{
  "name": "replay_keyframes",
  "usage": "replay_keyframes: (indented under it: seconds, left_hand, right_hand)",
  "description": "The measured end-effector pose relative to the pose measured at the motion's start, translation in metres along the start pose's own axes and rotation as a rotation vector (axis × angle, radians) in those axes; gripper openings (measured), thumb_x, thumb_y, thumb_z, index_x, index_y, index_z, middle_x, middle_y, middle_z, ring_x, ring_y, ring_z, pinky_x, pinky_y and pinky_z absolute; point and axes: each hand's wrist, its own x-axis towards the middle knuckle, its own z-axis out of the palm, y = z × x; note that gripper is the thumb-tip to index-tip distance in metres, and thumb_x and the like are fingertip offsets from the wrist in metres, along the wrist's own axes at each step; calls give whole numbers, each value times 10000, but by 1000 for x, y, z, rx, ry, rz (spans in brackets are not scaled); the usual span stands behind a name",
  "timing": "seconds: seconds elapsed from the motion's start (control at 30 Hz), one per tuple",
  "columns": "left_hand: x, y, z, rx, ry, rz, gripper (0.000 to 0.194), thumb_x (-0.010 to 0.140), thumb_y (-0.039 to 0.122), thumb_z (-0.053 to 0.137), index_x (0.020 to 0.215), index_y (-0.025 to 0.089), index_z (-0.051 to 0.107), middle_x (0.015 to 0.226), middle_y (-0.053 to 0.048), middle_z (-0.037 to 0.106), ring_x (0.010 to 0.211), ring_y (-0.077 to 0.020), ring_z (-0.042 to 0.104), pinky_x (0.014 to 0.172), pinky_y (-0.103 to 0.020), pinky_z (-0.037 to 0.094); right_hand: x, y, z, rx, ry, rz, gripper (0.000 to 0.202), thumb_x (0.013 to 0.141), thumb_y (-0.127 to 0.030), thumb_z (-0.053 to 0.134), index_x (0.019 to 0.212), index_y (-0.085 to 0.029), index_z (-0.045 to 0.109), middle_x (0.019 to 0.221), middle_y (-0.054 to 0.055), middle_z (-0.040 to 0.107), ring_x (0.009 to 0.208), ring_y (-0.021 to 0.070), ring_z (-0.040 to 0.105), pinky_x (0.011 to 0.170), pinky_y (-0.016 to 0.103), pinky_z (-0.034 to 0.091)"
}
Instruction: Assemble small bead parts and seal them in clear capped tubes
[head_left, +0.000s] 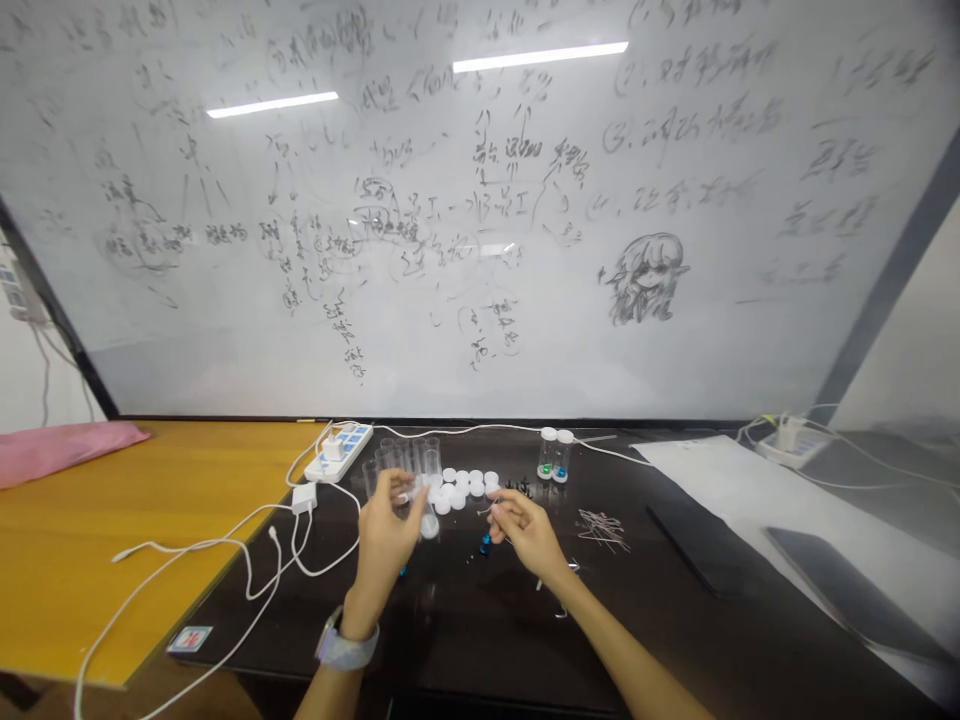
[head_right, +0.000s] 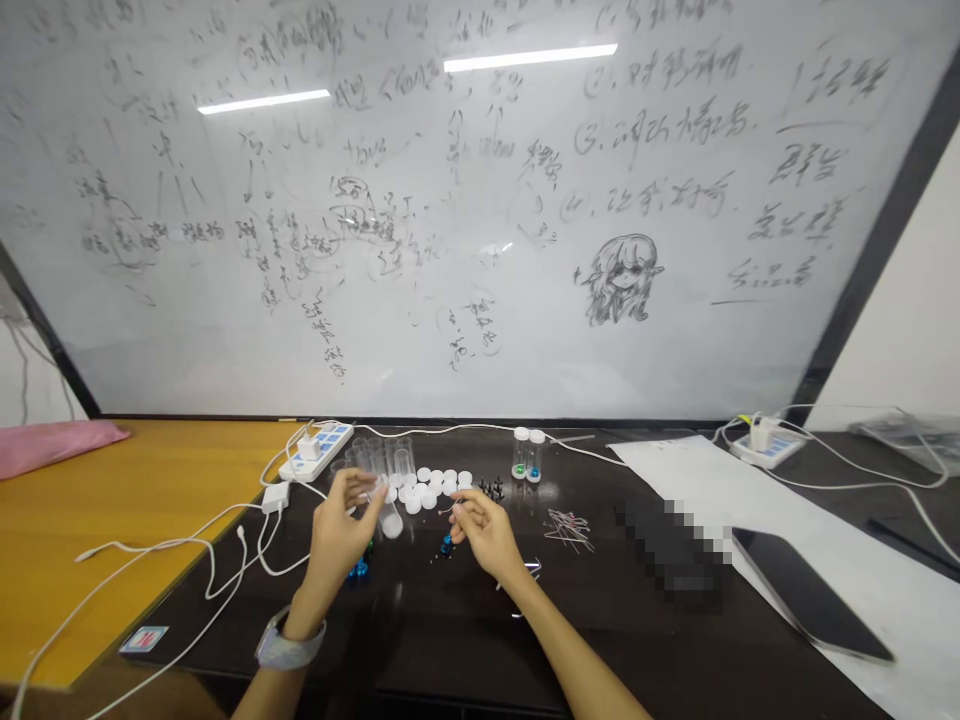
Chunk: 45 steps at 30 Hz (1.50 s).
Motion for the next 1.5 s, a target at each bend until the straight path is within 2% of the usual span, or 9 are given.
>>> replay_keyframes:
  seconds: [0.17, 0.23, 0.4, 0.6, 0.7, 0.9, 1.0, 1.27, 1.5]
  left_hand:
    - [-19, -7, 22, -126, -204, -91, 398, 710, 386, 805, 1042, 238, 643, 847, -44, 736, 717, -218, 695, 671, -320, 537]
    - [-23, -15, 29, -176, -222, -135, 424, 678, 395, 828, 1039, 236, 674, 860, -56, 746, 709, -223, 694, 633, -314, 534]
    - [-31, -26, 37, -261, -412, -166, 335, 690, 401, 819, 979, 247, 749, 808, -61, 758, 727, -248, 698, 623, -311, 531]
    - [-37, -13, 40, -160, -307, 14, 348, 783, 366, 758, 1123, 291, 740, 828, -55, 681, 749, -247, 632, 774, -346, 500]
    - [-39, -9, 41, -175, -307, 0, 378, 796, 378, 751, 1169, 326, 725, 872, -59, 662, 733, -245, 622, 753, -318, 483]
    - [-41, -18, 44, -205, -269, -43, 454, 751, 414, 790, 1189, 324, 714, 907, -65, 697, 768, -266, 630, 786, -329, 479]
    - [-42, -23, 45, -189, -245, -12, 372, 746, 404, 802, 1102, 315, 742, 953, -78, 723, 878, -302, 647, 852, -363, 470]
    - [-42, -31, 45, -90, -133, 45, 297, 782, 345, 780, 1076, 311, 752, 1083, -99, 738, 1095, -369, 606, 1026, -482, 351]
    - [-45, -33, 46, -19, -169, 121, 321, 819, 311, 751, 1138, 328, 728, 1125, -85, 733, 1121, -360, 598, 1009, -487, 361]
  right_hand:
    - [2, -2, -2, 19, 61, 15, 446, 811, -590, 700, 966, -174, 649, 703, 24, 671, 545, 157, 651, 512, 283, 572]
    - [2, -3, -3, 33, 90, 21, 443, 808, -597, 701, 933, -176, 642, 700, 24, 675, 542, 157, 653, 506, 282, 577]
    - [5, -3, -7, 105, 201, 35, 466, 772, -623, 724, 914, -193, 614, 718, 32, 708, 579, 184, 694, 551, 305, 605]
    - [10, -2, -15, 206, 407, 4, 443, 757, -589, 755, 880, -194, 598, 768, 48, 732, 650, 198, 724, 639, 328, 623]
    - [11, -3, -16, 205, 437, -1, 438, 755, -591, 756, 866, -198, 595, 785, 57, 739, 680, 211, 730, 687, 363, 631]
    - [6, -1, -8, 112, 284, 28, 456, 765, -616, 737, 868, -199, 583, 803, 71, 749, 715, 248, 749, 702, 394, 635]
    - [2, 0, -5, 22, 181, 0, 441, 795, -604, 714, 927, -191, 633, 815, 82, 751, 737, 253, 744, 709, 391, 628]
    - [-5, 2, -6, -220, -2, -106, 342, 932, -496, 578, 1027, -189, 697, 757, 57, 705, 613, 181, 661, 560, 290, 541]
    - [-8, 0, -4, -330, -141, -115, 326, 973, -448, 511, 1038, -198, 710, 736, 28, 668, 596, 153, 621, 585, 269, 512]
